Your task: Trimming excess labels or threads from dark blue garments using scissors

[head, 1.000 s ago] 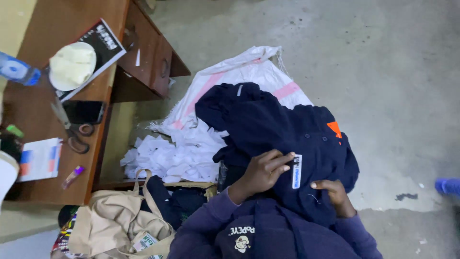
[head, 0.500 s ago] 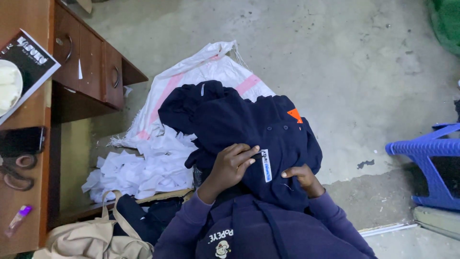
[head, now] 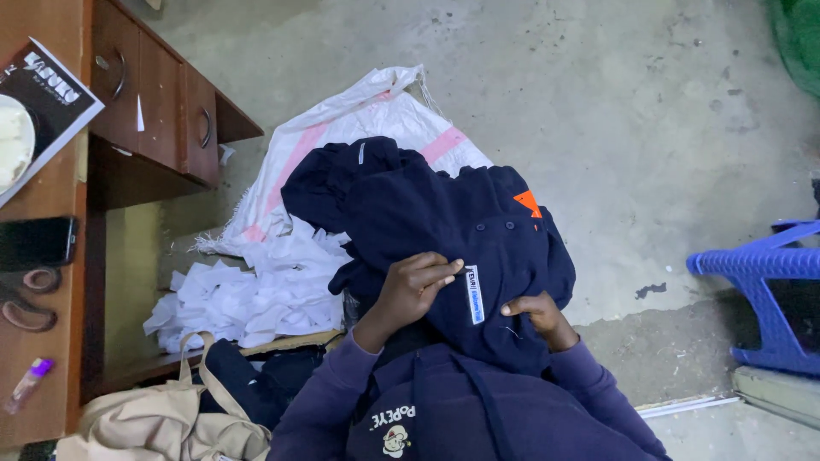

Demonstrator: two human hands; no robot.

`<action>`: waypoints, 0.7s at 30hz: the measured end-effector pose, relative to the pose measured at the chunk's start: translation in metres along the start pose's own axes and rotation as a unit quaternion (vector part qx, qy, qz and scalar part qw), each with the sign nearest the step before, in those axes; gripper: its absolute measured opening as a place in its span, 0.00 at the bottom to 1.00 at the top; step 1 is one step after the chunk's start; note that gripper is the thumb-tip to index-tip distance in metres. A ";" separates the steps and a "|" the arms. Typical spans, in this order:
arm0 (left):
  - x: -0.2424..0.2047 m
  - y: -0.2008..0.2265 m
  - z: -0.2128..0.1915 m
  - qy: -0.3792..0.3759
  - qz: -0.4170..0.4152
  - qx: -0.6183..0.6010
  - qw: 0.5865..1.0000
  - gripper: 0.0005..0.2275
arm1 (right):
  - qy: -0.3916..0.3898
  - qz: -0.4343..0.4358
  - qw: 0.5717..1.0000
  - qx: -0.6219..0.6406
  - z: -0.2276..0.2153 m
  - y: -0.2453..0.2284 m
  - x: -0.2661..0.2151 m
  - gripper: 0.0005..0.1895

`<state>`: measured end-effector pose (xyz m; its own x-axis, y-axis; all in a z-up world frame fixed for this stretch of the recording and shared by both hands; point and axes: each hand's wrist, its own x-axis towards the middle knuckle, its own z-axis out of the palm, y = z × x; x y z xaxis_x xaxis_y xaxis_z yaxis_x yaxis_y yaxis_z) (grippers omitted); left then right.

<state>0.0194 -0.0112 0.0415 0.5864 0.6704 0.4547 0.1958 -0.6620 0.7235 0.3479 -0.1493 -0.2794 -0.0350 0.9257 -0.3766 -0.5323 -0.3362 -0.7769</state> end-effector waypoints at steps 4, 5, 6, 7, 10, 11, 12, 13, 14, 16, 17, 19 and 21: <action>-0.002 -0.001 0.006 0.012 -0.011 -0.027 1.000 0.10 | -0.001 -0.002 1.000 -0.014 -0.013 0.009 0.007 0.30; -0.004 -0.003 0.008 0.018 -0.016 -0.039 0.999 0.11 | 0.001 -0.006 1.000 -0.006 -0.010 0.006 0.008 0.31; -0.006 -0.006 0.009 0.025 -0.021 -0.051 0.998 0.13 | 0.003 -0.009 1.000 0.002 -0.007 0.004 0.010 0.32; -0.010 -0.006 0.012 0.025 -0.021 -0.051 0.998 0.13 | 0.003 -0.009 1.000 0.002 -0.002 -0.001 0.004 0.32; -0.014 -0.006 0.016 0.056 -0.029 -0.050 0.997 0.12 | -0.027 -0.013 0.999 -0.017 0.000 -0.002 0.002 0.27; -0.013 -0.005 0.017 0.061 -0.030 -0.058 0.996 0.12 | -0.028 -0.013 1.000 -0.005 -0.009 0.009 0.007 0.28; -0.012 -0.005 0.017 0.067 -0.030 -0.065 0.995 0.12 | -0.029 -0.013 0.999 0.006 -0.018 0.019 0.013 0.29; -0.013 -0.005 0.018 0.068 -0.031 -0.065 0.995 0.12 | -0.031 -0.012 0.999 0.006 -0.022 0.023 0.015 0.29; -0.012 -0.004 0.019 0.072 -0.029 -0.061 0.995 0.12 | -0.034 -0.015 0.999 0.005 -0.025 0.025 0.019 0.30; -0.011 -0.004 0.020 0.075 -0.025 -0.058 0.995 0.12 | -0.038 -0.020 0.999 0.005 -0.032 0.031 0.023 0.30; -0.009 -0.004 0.020 0.075 -0.021 -0.048 0.996 0.11 | -0.043 -0.017 0.999 0.009 -0.034 0.034 0.023 0.31; -0.005 -0.001 0.017 0.075 -0.017 -0.039 0.996 0.11 | -0.046 -0.013 0.999 0.013 -0.039 0.034 0.025 0.31; -0.001 0.007 0.011 0.067 0.008 -0.008 0.998 0.07 | -0.035 -0.012 0.999 0.010 -0.040 0.033 0.027 0.31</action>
<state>0.0294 -0.0201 0.0402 0.4793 0.6995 0.5301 0.1742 -0.6678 0.7237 0.3630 -0.1422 -0.3354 -0.0816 0.9434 -0.3214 -0.5500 -0.3116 -0.7749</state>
